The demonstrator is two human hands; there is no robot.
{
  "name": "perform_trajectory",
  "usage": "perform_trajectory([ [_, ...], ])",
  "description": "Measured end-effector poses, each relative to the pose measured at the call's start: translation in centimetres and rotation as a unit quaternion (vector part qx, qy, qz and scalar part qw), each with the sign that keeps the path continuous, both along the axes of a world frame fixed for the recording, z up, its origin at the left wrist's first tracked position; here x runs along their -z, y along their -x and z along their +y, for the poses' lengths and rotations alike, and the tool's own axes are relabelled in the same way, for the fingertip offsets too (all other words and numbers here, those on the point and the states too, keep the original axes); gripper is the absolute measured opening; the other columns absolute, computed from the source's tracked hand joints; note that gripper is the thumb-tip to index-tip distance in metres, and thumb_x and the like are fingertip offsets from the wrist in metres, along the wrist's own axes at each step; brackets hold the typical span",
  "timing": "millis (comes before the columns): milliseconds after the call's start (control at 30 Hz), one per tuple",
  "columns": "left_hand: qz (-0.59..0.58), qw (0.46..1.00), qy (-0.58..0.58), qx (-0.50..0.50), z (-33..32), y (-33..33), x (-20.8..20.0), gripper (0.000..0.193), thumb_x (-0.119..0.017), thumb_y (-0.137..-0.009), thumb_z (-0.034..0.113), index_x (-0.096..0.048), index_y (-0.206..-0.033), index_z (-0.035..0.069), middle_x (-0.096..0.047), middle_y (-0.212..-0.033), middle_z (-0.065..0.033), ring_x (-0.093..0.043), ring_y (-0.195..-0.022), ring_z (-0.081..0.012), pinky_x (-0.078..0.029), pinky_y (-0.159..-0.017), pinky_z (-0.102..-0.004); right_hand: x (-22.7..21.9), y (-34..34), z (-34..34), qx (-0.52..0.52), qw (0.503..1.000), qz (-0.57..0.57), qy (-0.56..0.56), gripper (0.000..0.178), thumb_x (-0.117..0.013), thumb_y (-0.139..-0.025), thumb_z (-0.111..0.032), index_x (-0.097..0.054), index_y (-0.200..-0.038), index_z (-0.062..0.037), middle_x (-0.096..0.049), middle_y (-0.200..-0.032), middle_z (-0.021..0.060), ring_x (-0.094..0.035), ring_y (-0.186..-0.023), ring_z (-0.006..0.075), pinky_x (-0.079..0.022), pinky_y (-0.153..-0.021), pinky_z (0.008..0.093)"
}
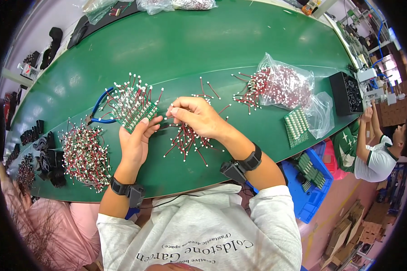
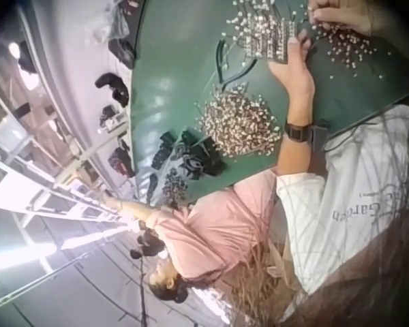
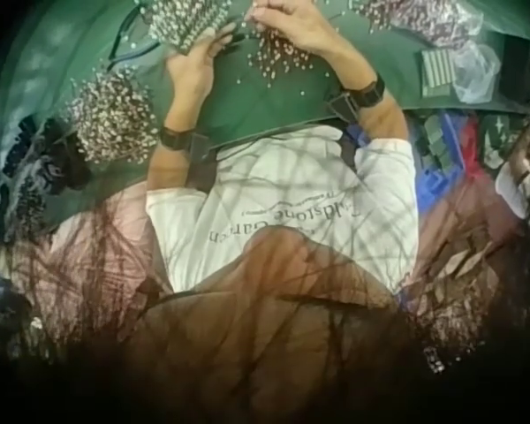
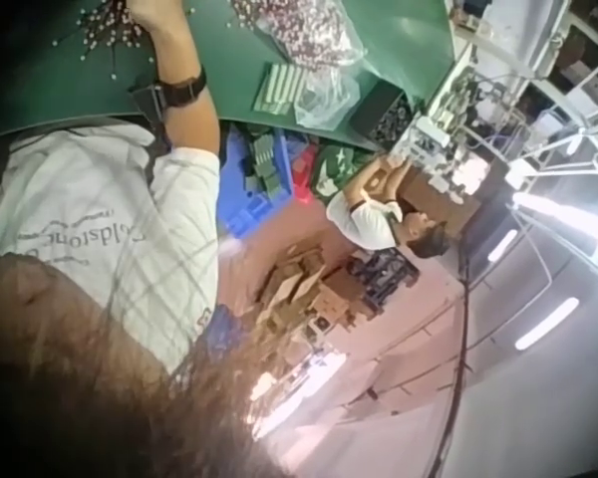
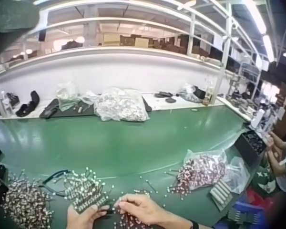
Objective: The person inserts wires into a circuit board by hand, places the completed board into a blue bin, and then begins the process again with a new board.
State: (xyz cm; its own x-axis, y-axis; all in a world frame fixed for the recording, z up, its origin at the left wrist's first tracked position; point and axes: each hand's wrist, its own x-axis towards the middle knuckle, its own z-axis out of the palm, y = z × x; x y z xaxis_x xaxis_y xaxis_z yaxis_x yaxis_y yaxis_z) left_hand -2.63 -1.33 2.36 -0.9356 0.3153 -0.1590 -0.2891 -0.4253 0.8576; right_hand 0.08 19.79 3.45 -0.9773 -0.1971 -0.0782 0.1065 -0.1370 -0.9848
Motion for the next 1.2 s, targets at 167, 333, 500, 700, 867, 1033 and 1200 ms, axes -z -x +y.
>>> perform_trajectory([
  [167,0.012,1.000,0.024,0.007,0.2,-0.4,0.3,0.026,-0.056,-0.096,0.002,-0.054,-0.121,-0.004,-0.065,-0.114,-0.0136,-0.069,-0.103,-0.0293,-0.060,-0.081,-0.0345,-0.2,-0.6,-0.8,-0.009,0.998,0.058,-0.036,0.021,-0.051,-0.102,-0.017,-0.064,-0.107,-0.0003,-0.056,-0.074,-0.0017,-0.048,-0.065,0.0038,-0.039,-0.057,0.0217],
  [333,0.055,0.997,0.052,-0.017,1.2,-1.1,-0.1,0.026,-0.059,-0.095,0.000,-0.055,-0.120,-0.004,-0.065,-0.114,-0.0126,-0.068,-0.105,-0.0280,-0.059,-0.084,-0.0345,-0.2,-1.5,-1.4,0.033,0.996,0.042,-0.073,0.013,-0.053,-0.098,-0.011,-0.059,-0.106,-0.0015,-0.055,-0.071,-0.0017,-0.048,-0.064,0.0049,-0.036,-0.055,0.0242],
  [500,0.123,0.988,0.094,-0.024,1.0,-1.7,1.2,0.029,-0.063,-0.092,-0.002,-0.056,-0.120,-0.002,-0.065,-0.114,-0.0090,-0.066,-0.100,-0.0159,-0.054,-0.087,-0.0290,-0.3,-1.8,-3.1,0.071,0.963,0.146,-0.214,0.008,-0.059,-0.093,-0.008,-0.061,-0.097,-0.0008,-0.057,-0.061,0.0032,-0.051,-0.052,0.0077,-0.040,-0.049,0.0266],
  [700,0.154,0.980,0.121,-0.039,1.3,-2.2,1.0,0.032,-0.068,-0.089,0.000,-0.056,-0.119,-0.001,-0.066,-0.112,-0.0068,-0.063,-0.099,-0.0127,-0.051,-0.087,-0.0275,0.4,-1.5,-3.5,0.172,0.860,0.275,-0.393,0.008,-0.067,-0.081,-0.007,-0.064,-0.087,-0.0036,-0.062,-0.063,0.0104,-0.063,-0.053,0.0248,-0.048,-0.049,0.0355],
  [867,0.200,0.965,0.168,-0.033,1.0,-2.3,1.0,0.030,-0.070,-0.089,0.002,-0.058,-0.116,0.000,-0.066,-0.110,-0.0057,-0.063,-0.097,-0.0117,-0.051,-0.086,-0.0274,0.5,-1.4,-4.0,0.189,0.835,0.320,-0.406,0.008,-0.069,-0.077,-0.007,-0.064,-0.083,-0.0045,-0.061,-0.063,0.0106,-0.062,-0.055,0.0273,-0.048,-0.050,0.0380],
  [1033,0.190,0.970,0.144,-0.034,0.9,-2.2,1.2,0.026,-0.070,-0.089,0.003,-0.060,-0.113,0.000,-0.067,-0.108,-0.0054,-0.064,-0.095,-0.0123,-0.051,-0.085,-0.0278,0.4,-1.3,-3.4,0.186,0.839,0.314,-0.403,0.007,-0.069,-0.075,-0.007,-0.063,-0.078,-0.0053,-0.061,-0.063,0.0101,-0.061,-0.055,0.0277,-0.048,-0.050,0.0387],
  [1200,0.204,0.962,0.178,-0.032,1.0,-2.3,0.7,0.022,-0.067,-0.089,0.001,-0.064,-0.111,-0.002,-0.068,-0.109,-0.0066,-0.064,-0.096,-0.0133,-0.051,-0.085,-0.0280,0.6,-1.3,-3.2,0.158,0.839,0.308,-0.419,0.010,-0.071,-0.070,-0.009,-0.063,-0.076,-0.0052,-0.061,-0.064,0.0101,-0.061,-0.056,0.0294,-0.049,-0.051,0.0394],
])
